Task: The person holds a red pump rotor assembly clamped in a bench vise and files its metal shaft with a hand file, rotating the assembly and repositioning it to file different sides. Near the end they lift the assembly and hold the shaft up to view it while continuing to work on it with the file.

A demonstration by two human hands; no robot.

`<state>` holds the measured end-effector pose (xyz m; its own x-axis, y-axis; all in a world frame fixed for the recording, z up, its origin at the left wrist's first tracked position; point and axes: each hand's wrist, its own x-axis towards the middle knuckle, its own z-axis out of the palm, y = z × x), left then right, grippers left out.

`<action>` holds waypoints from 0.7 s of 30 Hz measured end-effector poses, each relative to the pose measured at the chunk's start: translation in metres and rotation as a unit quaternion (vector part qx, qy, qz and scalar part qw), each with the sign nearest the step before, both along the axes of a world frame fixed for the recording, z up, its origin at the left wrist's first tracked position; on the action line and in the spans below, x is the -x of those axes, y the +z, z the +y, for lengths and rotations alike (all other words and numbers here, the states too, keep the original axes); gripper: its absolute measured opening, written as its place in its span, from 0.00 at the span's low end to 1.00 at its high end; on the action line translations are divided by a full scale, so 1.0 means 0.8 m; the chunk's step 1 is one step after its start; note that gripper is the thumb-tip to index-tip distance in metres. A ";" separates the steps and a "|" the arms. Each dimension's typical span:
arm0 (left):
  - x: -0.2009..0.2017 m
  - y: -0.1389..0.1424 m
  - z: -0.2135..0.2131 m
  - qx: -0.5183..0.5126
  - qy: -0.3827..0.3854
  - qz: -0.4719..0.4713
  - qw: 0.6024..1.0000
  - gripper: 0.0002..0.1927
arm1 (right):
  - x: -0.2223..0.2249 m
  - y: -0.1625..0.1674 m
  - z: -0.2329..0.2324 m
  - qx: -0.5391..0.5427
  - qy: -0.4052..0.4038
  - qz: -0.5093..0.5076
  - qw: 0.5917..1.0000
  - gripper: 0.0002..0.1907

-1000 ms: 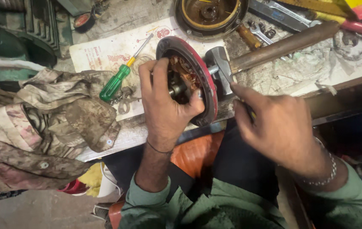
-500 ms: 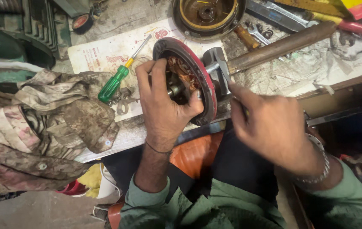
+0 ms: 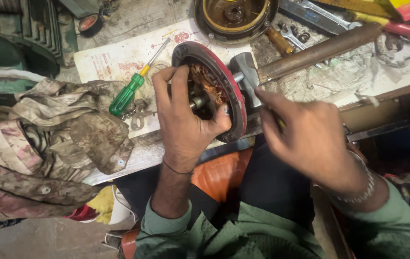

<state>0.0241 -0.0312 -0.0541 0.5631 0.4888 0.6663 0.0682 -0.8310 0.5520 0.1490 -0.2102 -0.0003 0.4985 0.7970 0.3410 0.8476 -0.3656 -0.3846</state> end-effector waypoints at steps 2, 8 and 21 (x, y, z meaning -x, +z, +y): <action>0.000 0.000 0.002 0.003 -0.007 -0.002 1.000 0.42 | 0.000 0.002 -0.001 0.002 0.002 -0.031 1.000 0.17; 0.001 0.002 0.000 -0.002 -0.005 0.005 1.000 0.43 | -0.003 0.008 0.003 0.006 -0.012 -0.028 1.000 0.17; 0.001 -0.001 0.003 -0.034 -0.002 0.004 0.999 0.43 | -0.006 0.018 0.001 -0.003 0.013 -0.052 0.999 0.16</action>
<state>0.0237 -0.0289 -0.0552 0.5711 0.4403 0.6928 0.0692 -0.8668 0.4939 0.1539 -0.2092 0.0144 0.4396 0.8063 0.3958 0.8923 -0.3413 -0.2956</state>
